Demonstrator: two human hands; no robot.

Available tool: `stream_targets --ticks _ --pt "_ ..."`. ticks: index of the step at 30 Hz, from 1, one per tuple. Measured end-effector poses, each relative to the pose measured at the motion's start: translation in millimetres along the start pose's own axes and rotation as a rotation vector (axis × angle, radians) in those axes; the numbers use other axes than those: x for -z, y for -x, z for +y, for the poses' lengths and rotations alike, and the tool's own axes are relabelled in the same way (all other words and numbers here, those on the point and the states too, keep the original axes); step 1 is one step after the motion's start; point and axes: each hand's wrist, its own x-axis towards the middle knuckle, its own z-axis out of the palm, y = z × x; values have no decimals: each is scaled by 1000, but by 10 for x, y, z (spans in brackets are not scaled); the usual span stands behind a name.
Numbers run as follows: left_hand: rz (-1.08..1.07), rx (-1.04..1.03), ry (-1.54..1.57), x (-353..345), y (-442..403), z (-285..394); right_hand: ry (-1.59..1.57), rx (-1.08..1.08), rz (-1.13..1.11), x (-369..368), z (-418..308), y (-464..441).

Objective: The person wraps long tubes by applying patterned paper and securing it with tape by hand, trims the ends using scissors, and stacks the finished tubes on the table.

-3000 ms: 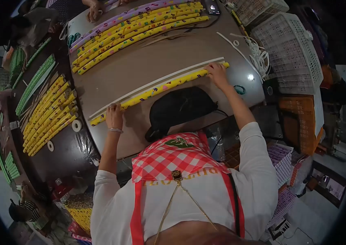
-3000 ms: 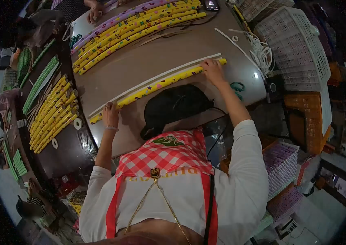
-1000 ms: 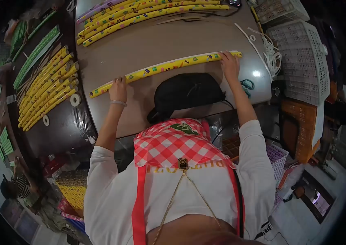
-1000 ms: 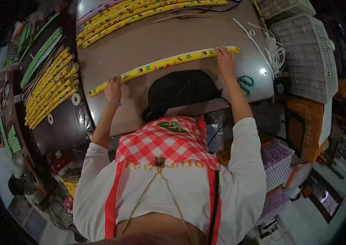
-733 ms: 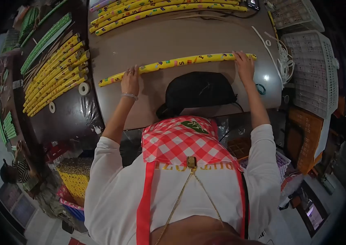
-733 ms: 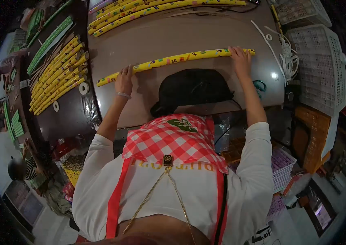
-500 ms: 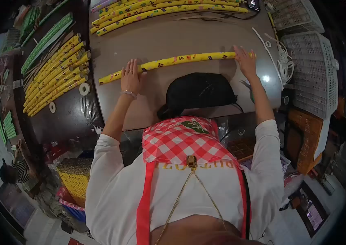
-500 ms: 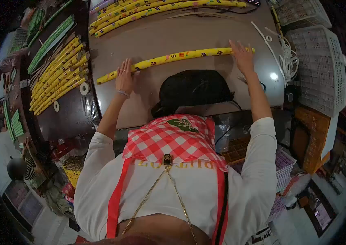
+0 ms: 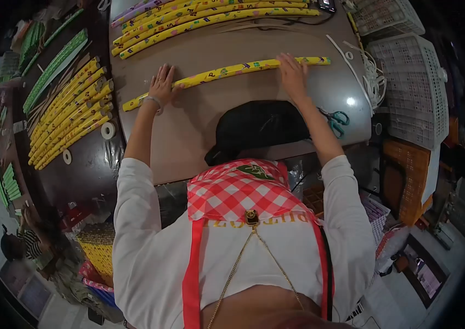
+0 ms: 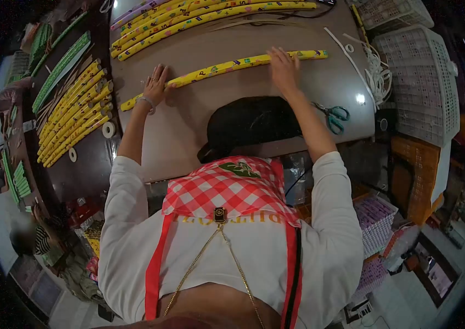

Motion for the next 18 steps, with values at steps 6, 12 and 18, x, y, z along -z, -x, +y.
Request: stream_targets --ticks 6,12,18 --pt "8 -8 8 6 -4 6 12 139 20 -263 -706 -28" --pt "37 -23 0 -30 -7 -28 52 127 -67 -294 -648 24" --pt "-12 13 -35 -10 -5 -10 133 85 -84 -58 56 173"
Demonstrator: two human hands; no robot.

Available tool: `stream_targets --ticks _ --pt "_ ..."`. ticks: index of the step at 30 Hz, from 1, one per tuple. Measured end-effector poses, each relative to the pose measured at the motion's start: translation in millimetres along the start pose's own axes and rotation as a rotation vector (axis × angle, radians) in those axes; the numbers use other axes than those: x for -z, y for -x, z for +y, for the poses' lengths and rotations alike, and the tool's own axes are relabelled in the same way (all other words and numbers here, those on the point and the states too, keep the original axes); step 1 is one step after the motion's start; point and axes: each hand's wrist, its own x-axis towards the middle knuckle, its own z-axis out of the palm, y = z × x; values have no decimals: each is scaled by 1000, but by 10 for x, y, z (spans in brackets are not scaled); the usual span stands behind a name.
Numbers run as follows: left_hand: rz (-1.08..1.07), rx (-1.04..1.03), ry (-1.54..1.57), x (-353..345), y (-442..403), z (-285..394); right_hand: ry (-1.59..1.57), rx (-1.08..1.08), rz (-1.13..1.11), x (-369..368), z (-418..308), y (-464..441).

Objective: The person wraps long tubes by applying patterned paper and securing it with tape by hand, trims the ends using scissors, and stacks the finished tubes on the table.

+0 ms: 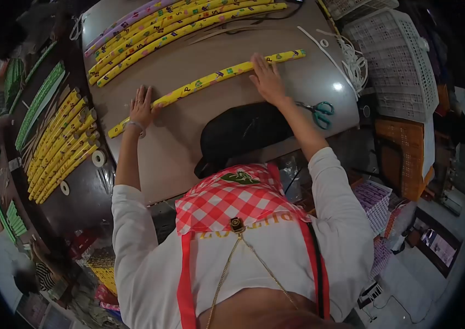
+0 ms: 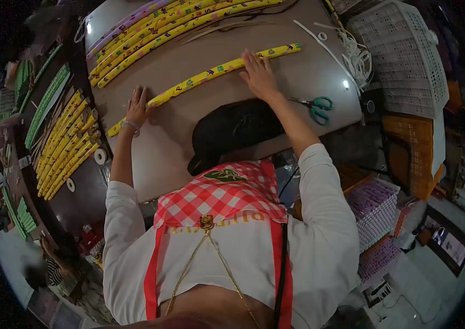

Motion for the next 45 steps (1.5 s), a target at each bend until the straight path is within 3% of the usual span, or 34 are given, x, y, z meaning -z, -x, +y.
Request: stream_targets --ticks 8,10,12,14,16,19,23,26,28,32,34,37,41,43,45 --pt "-52 9 25 67 7 21 60 -207 18 -7 1131 113" --pt "-53 10 27 73 4 25 94 -364 -47 -16 1299 121" --pt "-53 18 33 76 10 30 42 -349 52 -76 1443 154" --pt "-47 6 28 87 15 33 49 -557 58 -88 1465 150" --pt "-38 4 25 69 8 14 38 -499 113 72 1348 90" --pt "-36 -3 3 35 -8 -10 57 -37 60 253 1060 -27" --pt "-33 -14 -1 27 -1 -16 50 138 -18 198 1037 -165" --pt "-41 -24 -11 30 0 -35 238 247 -155 165 1133 -254" --pt "-48 -13 -4 43 19 -31 504 513 -190 178 1207 -263" --pt "-75 -3 -29 11 -11 -50 671 572 -317 336 1127 -299" --pt "-77 -1 -32 44 -11 -38 317 501 -457 329 1114 -323" --pt "-75 -3 -29 37 -6 -24 154 654 -344 212 1015 -292" --pt "-109 17 -36 105 -6 16 92 731 -387 298 1028 -214" --pt "-108 18 -34 115 -14 24 137 972 -575 358 1097 -208" --pt "-111 21 -30 135 -9 29 162 1050 -511 429 1063 -175"
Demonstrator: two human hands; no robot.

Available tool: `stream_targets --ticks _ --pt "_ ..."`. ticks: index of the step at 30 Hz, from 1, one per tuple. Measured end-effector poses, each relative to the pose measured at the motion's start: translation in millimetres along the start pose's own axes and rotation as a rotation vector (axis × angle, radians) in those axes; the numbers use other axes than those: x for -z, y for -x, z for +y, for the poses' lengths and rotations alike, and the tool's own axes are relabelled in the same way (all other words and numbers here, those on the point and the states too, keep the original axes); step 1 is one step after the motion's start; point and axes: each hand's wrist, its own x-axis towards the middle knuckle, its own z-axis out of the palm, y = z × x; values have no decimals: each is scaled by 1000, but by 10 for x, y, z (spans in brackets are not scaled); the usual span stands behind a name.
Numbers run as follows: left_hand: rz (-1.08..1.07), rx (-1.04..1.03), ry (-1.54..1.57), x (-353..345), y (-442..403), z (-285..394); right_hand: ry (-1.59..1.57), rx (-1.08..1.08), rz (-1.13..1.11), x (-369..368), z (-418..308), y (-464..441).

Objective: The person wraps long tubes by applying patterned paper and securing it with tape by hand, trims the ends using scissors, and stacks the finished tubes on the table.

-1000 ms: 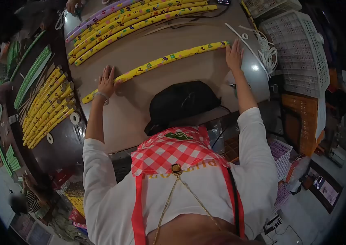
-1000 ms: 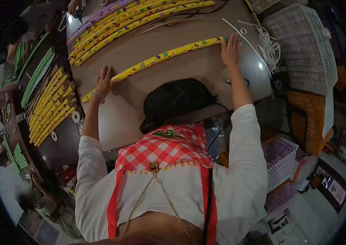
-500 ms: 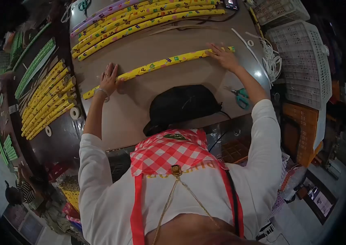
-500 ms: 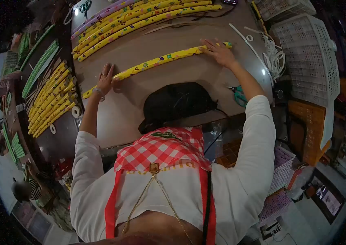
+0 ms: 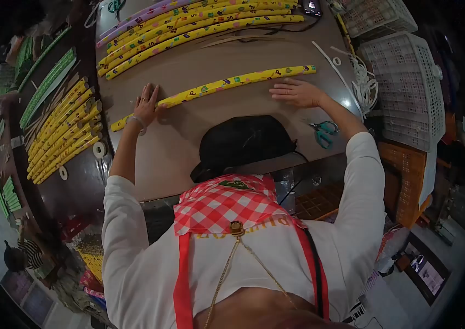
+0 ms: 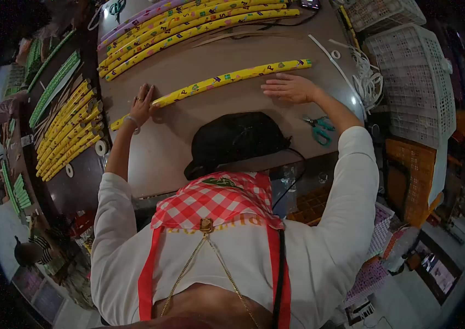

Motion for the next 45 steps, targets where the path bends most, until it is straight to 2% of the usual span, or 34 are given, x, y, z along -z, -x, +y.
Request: stream_targets --ticks 2,3,4,6,7,9,11,13,14,15,17,18,21,28,30,34,36,37,39,43,45 --pt "-23 18 0 20 5 29 -65 -358 -7 114 -29 -52" --pt "-26 18 3 -2 0 25 -19 -548 135 -95 -1 -145" --pt "-20 10 10 -18 -11 6 -22 -548 133 -150 -7 -228" --pt "-14 2 11 -4 -4 -3 -18 -639 283 -234 -35 -424" --pt "-19 5 11 22 -2 13 -17 -636 287 -257 -62 -503" --pt "-27 13 12 22 21 28 -105 -368 281 -236 -214 -611" --pt "-13 -11 42 6 3 7 -108 -336 204 -96 -243 -574" --pt "-9 -6 39 -1 -5 7 -133 -69 159 -64 -160 -461" --pt "-11 -5 32 -6 1 1 147 9 183 -53 -135 -419" --pt "-9 1 34 14 4 10 149 14 183 -9 -120 -430" --pt "-30 9 31 36 16 39 118 -242 317 61 -104 -473" --pt "-32 16 36 14 14 33 -86 -379 408 -27 -63 -574" --pt "-18 9 18 -20 -15 -11 -169 -444 466 53 50 -833" --pt "-39 24 10 -2 7 26 60 -251 331 75 141 -759" --pt "-47 35 15 15 7 25 108 -28 284 99 210 -685" --pt "-48 45 2 -13 -1 41 121 -58 290 245 198 -789" --pt "-46 48 -3 -12 16 42 -297 -293 377 297 125 -1056" --pt "-49 52 -15 6 20 60 -300 -286 377 282 107 -1155" --pt "-51 65 -28 39 16 80 -213 -225 310 257 97 -1328" --pt "-46 62 -4 98 49 119 -100 -126 324 296 104 -1213" --pt "-52 69 14 96 46 123 157 -43 74 344 135 -1141"
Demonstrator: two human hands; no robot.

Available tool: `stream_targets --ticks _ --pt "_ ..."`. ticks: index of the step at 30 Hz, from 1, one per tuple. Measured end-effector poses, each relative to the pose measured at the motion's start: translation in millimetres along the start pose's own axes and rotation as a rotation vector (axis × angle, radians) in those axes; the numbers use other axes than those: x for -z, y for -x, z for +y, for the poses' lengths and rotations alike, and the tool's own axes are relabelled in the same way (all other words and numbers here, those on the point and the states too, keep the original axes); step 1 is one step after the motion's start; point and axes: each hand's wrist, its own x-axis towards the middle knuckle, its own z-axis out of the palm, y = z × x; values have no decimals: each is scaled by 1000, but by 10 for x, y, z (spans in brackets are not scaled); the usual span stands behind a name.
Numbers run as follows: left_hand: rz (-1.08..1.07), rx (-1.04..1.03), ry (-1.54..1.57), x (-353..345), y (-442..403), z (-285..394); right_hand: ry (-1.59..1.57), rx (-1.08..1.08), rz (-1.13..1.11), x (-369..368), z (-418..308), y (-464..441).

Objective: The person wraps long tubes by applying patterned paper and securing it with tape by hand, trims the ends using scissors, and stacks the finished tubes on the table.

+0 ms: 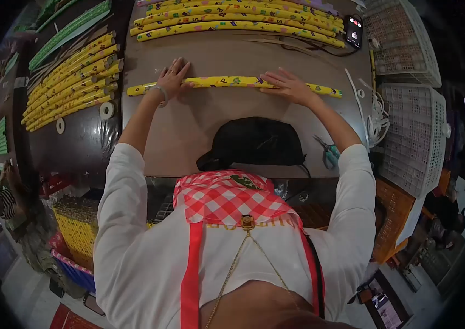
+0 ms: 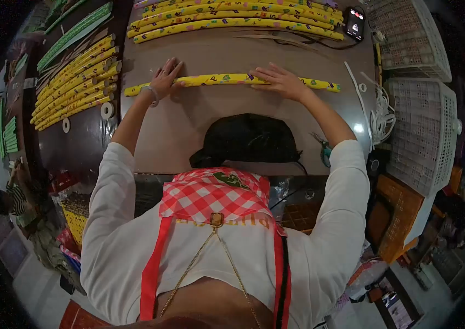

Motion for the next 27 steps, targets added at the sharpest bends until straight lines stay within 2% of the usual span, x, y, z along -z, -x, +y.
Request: stream_targets --ticks 4,6,10,16,18,19,22,24,25,27 --pt "4 2 -21 -16 -19 -3 141 88 47 60 12 -72" --pt "-6 8 -26 -18 -5 12 -376 -150 206 80 -61 -277" --pt "10 -1 -23 -46 -27 -8 -372 -185 283 0 -118 -574" --pt "14 -1 -32 -23 -15 7 -236 -85 282 24 -137 -522" --pt "-2 11 -26 -35 -11 16 22 23 182 88 -151 -483" --pt "5 9 -37 -59 -36 1 26 35 180 130 -148 -479" --pt "6 15 -43 -81 -48 -7 -34 59 85 209 -112 -484" --pt "2 21 -40 -61 -53 -3 -317 132 187 238 -71 -506" --pt "-13 32 -34 -48 -50 6 -316 139 184 257 -82 -556" --pt "-32 45 -24 -44 -43 17 -324 -81 252 280 -153 -702"
